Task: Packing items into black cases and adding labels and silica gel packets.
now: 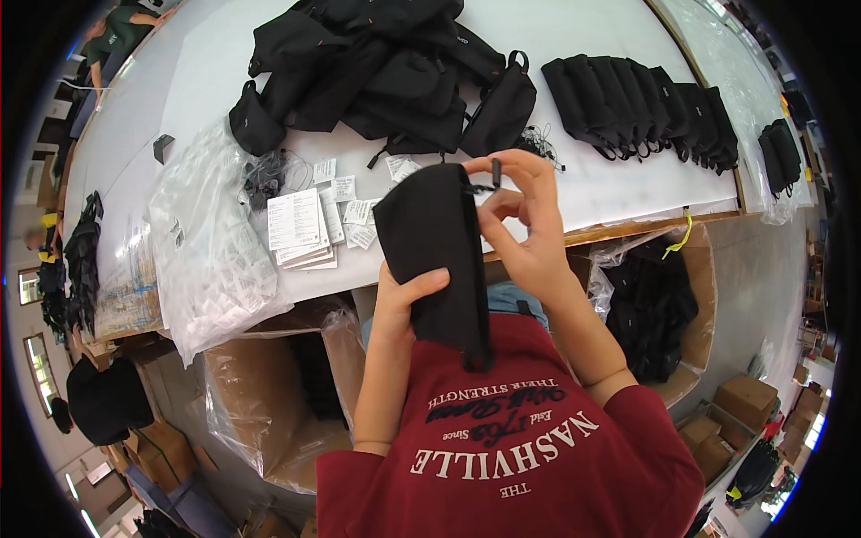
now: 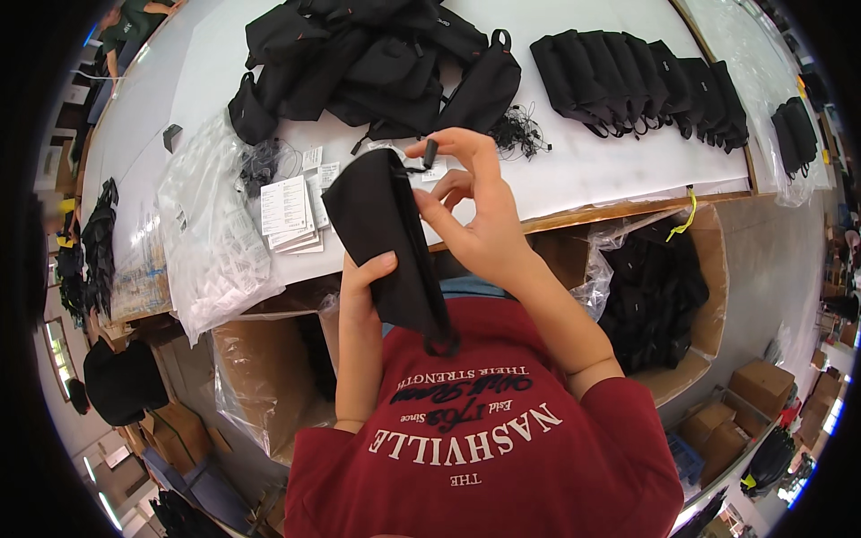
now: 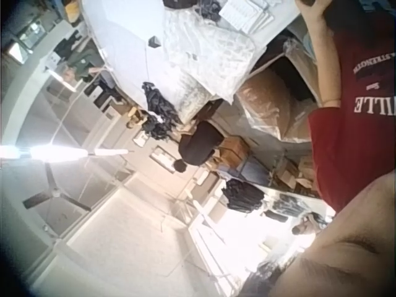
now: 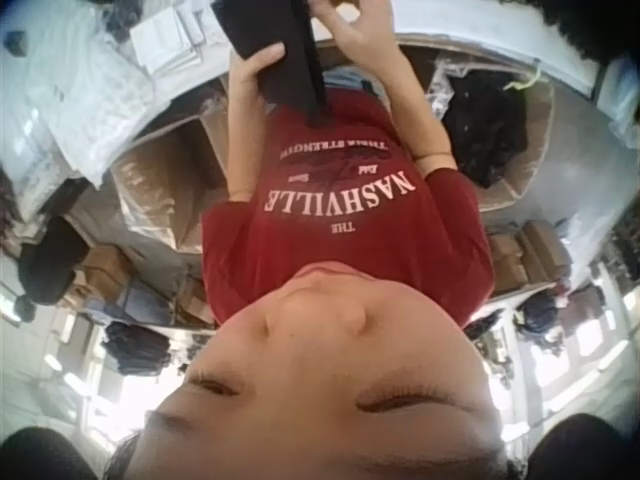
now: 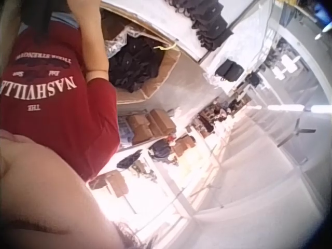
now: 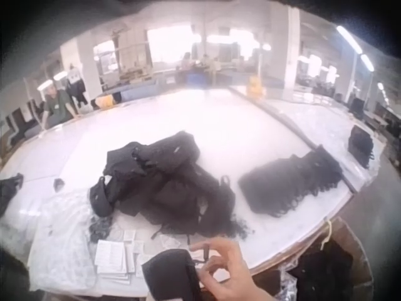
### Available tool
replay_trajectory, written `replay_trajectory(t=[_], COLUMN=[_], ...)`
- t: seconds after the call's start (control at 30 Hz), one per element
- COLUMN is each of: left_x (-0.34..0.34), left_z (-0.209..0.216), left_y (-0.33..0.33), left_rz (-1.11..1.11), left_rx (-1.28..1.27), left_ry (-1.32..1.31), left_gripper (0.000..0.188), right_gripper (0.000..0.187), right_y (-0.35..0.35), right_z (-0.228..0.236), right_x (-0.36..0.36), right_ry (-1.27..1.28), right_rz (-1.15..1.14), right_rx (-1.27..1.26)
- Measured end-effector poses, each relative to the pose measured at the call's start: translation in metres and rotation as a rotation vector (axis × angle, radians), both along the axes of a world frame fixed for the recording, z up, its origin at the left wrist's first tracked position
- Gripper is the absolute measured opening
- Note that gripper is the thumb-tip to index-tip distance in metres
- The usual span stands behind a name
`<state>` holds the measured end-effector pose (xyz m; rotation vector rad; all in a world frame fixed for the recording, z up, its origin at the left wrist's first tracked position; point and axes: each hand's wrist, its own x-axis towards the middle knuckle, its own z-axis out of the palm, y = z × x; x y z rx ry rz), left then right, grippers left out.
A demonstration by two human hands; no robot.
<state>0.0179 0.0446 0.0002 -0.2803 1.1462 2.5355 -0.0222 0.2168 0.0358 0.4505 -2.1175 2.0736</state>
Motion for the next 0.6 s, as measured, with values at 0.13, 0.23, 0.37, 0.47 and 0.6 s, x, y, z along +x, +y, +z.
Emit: replay_trajectory(t=[0.13,0.23,0.37,0.47,0.6], left_x=[0.000,-0.001,-0.004,-0.002,-0.001], left_z=[0.001,0.006,0.007,0.004,0.001], left_y=[-0.001,0.001,0.000,-0.001,0.000], left_rz=[-0.065,-0.077,-0.076,-0.090,-0.100], left_rx=[-0.047,-0.070,-0.098,-0.083,-0.102], left_ry=[-0.009,-0.017,-0.045,-0.044,-0.059], left_gripper=[0.039,0.034,0.030,0.030,0.031], right_gripper=[0.042,0.034,0.027,0.023,0.015], right_y=[0.006,0.013,0.018,0.021,0.021], right_z=[0.003,0.002,0.003,0.006,0.010], right_x=[-0.004,-0.002,-0.003,-0.003,-0.006], right_ry=[0.145,0.163,0.263,0.228,0.309], right_rz=[-0.128,-0.138,-0.138,-0.141,-0.189], right_rx=[0.096,0.178,0.209,0.277,0.424])
